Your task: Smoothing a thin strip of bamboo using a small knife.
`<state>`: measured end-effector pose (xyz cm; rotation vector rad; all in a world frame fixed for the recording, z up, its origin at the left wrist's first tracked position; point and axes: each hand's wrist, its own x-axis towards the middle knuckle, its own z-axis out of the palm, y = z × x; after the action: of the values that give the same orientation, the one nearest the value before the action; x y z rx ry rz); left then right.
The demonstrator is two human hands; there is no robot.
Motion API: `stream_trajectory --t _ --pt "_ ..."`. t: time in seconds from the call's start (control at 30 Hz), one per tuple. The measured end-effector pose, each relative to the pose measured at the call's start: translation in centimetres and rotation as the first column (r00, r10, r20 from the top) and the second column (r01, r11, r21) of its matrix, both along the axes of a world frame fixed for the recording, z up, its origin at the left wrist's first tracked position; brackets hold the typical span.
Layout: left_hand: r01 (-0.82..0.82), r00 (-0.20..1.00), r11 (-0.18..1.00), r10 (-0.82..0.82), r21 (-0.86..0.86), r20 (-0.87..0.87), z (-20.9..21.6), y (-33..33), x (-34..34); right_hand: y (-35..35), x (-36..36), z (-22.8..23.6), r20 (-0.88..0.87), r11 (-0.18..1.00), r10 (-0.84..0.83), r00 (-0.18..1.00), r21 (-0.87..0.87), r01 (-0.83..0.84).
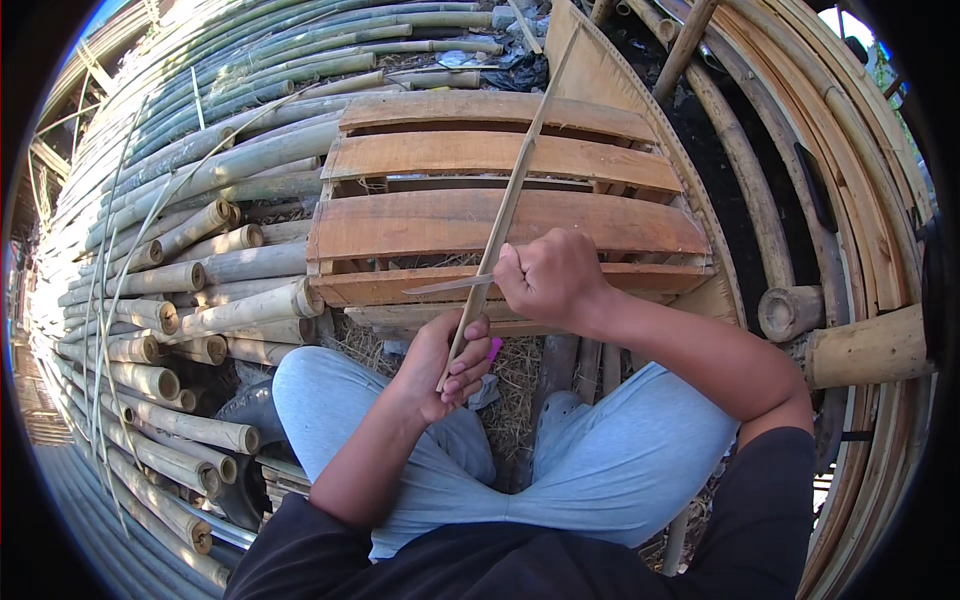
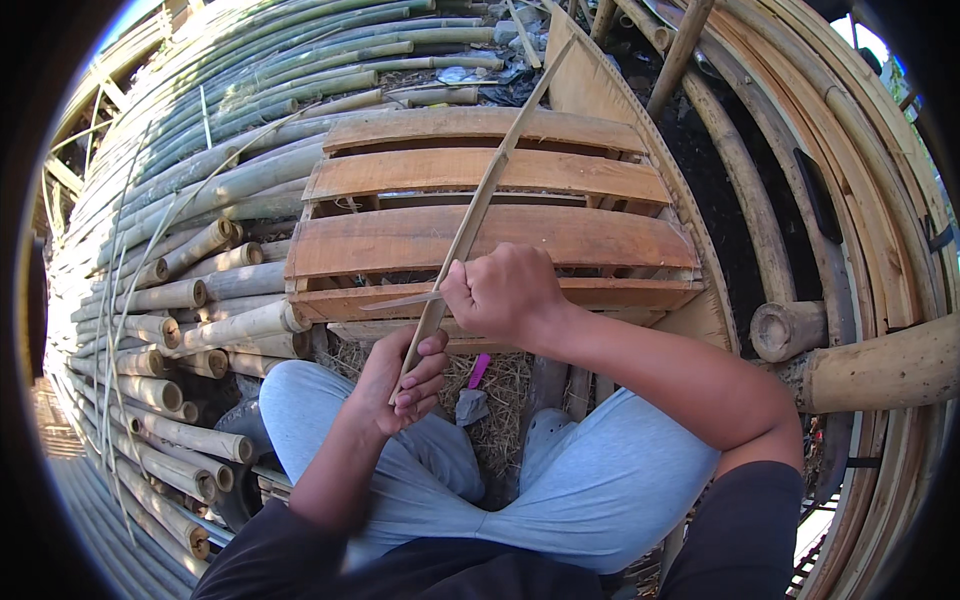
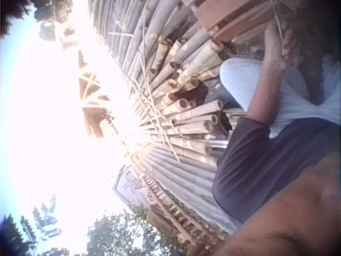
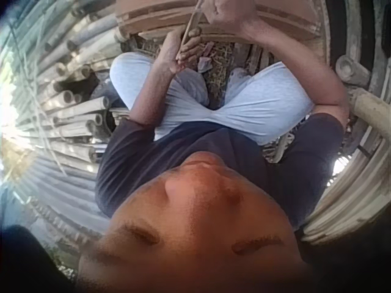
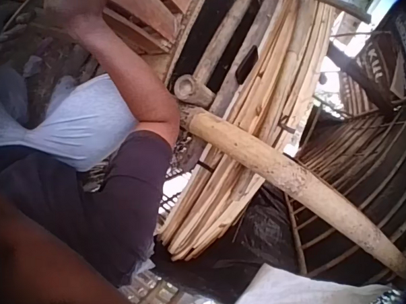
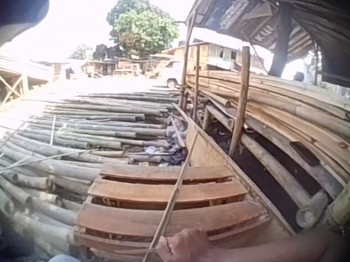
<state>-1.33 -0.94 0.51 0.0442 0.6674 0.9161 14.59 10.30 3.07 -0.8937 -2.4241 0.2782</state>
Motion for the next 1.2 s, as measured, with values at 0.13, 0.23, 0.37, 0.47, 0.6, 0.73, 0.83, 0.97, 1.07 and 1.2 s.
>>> stream_trajectory --t 0.13,0.23,0.37,0.47,0.6,0.73,0.83,0.97,1.07,1.2 --pt "0.004 0.998 1.0 -0.003 -0.018 0.057 -0.1 0.0 0.1 -0.6 0.1 -0.4 0.046 0.997 0.066 0.997 0.04 -0.068" --pt "0.003 1.0 0.997 -0.001 -0.083 0.023 0.3 0.0 0.6 -0.8 0.2 -1.0 0.061 0.998 0.059 0.996 0.033 -0.061" --pt "-0.021 1.0 0.995 0.022 -0.098 0.017 0.7 0.0 0.7 -0.7 0.2 -1.1 0.087 0.992 0.082 0.993 0.092 -0.09" --pt "-0.008 1.0 0.998 0.01 -0.058 0.021 0.6 -0.1 0.8 1.2 0.4 -0.7 0.114 0.991 0.02 0.993 0.13 -0.035" --pt "-0.001 0.996 0.999 0.005 -0.044 0.09 0.3 0.0 0.7 1.2 -0.1 0.2 0.174 0.977 -0.113 0.978 0.2 0.077" --pt "-0.004 1.0 0.999 0.006 -0.048 0.027 0.1 -0.5 0.4 -1.2 -0.6 0.0 0.175 0.993 0.025 0.984 0.11 -0.045" --pt "0.009 0.994 0.999 -0.006 -0.034 0.107 0.3 -0.2 0.6 1.0 0.0 -0.8 0.134 0.993 -0.01 0.991 0.114 -0.005" --pt "0.016 0.963 1.0 -0.009 -0.024 0.269 -0.4 -0.2 0.0 0.8 -0.5 -0.2 0.127 0.987 -0.134 0.983 0.106 0.121" --pt "0.017 0.939 0.999 -0.004 -0.036 0.345 -0.7 -0.3 -0.5 -1.0 -0.4 -0.7 0.136 0.998 -0.064 0.989 0.037 0.06" --pt "0.025 0.904 0.998 -0.001 -0.051 0.428 -0.3 0.0 -0.1 0.5 0.0 -1.5 0.083 0.997 -0.079 0.993 -0.001 0.079"
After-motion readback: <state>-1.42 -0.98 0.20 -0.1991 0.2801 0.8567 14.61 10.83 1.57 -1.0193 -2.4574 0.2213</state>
